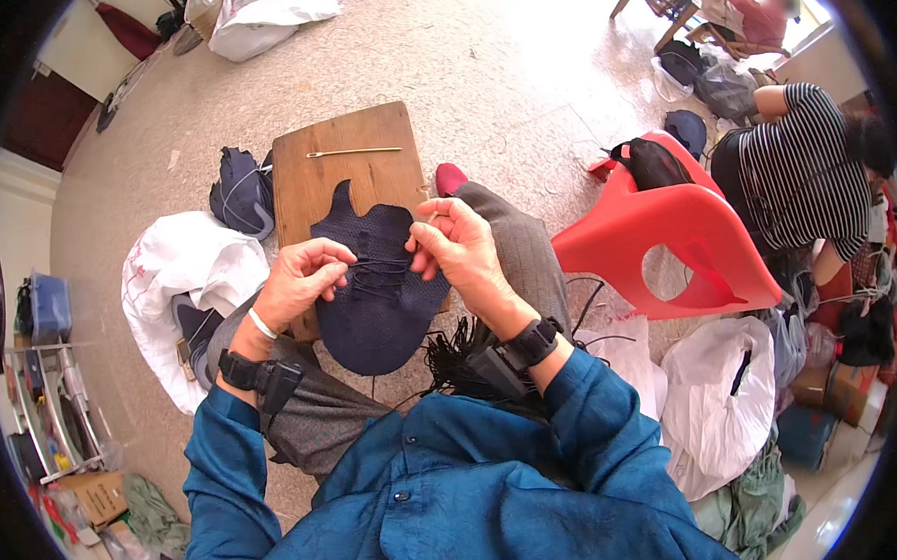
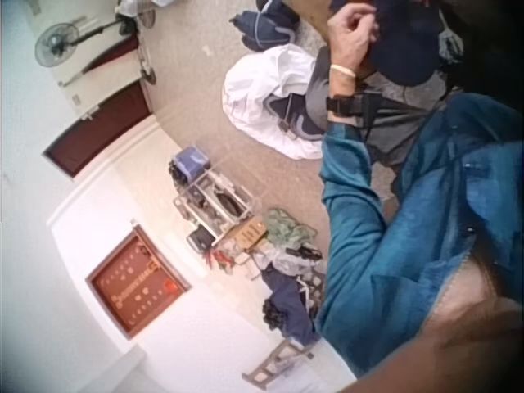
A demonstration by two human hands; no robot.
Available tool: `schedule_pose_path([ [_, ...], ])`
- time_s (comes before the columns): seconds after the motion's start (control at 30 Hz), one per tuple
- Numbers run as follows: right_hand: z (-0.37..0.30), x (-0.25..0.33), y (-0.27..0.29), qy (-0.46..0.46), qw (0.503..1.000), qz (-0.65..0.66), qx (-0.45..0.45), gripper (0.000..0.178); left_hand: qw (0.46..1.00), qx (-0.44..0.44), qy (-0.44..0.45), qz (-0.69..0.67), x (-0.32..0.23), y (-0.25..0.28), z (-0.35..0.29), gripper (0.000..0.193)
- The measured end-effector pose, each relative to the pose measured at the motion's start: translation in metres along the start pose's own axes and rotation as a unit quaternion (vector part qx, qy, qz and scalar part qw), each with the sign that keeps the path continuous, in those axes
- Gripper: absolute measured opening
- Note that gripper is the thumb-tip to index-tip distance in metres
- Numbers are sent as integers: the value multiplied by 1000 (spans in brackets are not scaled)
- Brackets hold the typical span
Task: Hand-stitching or threading a cord through pre-punched holes in a shoe upper component.
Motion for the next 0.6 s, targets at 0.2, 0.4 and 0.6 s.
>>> schedule_pose_path([
  [0.2,2,-20,13,74,980,-167,-76,12,987,-77,16,-143,15,3,-1,14],
  [0.4,-25,-15,12,312,868,-382,-58,4,983,-161,-78,-51,13,-16,3,11],
  [0.6,-24,-22,16,298,860,-409,-66,3,950,-226,-193,91,-6,-24,6,6],
])
Point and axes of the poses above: each hand's wrist, its own z-axis towards the middle knuckle, its own y-axis out of the back of the hand, x = y × z, the point moved 4 cm from there along z, towards the middle knuckle, and after that the axes turned 11 degrees about -x, right-handed, at the moved point
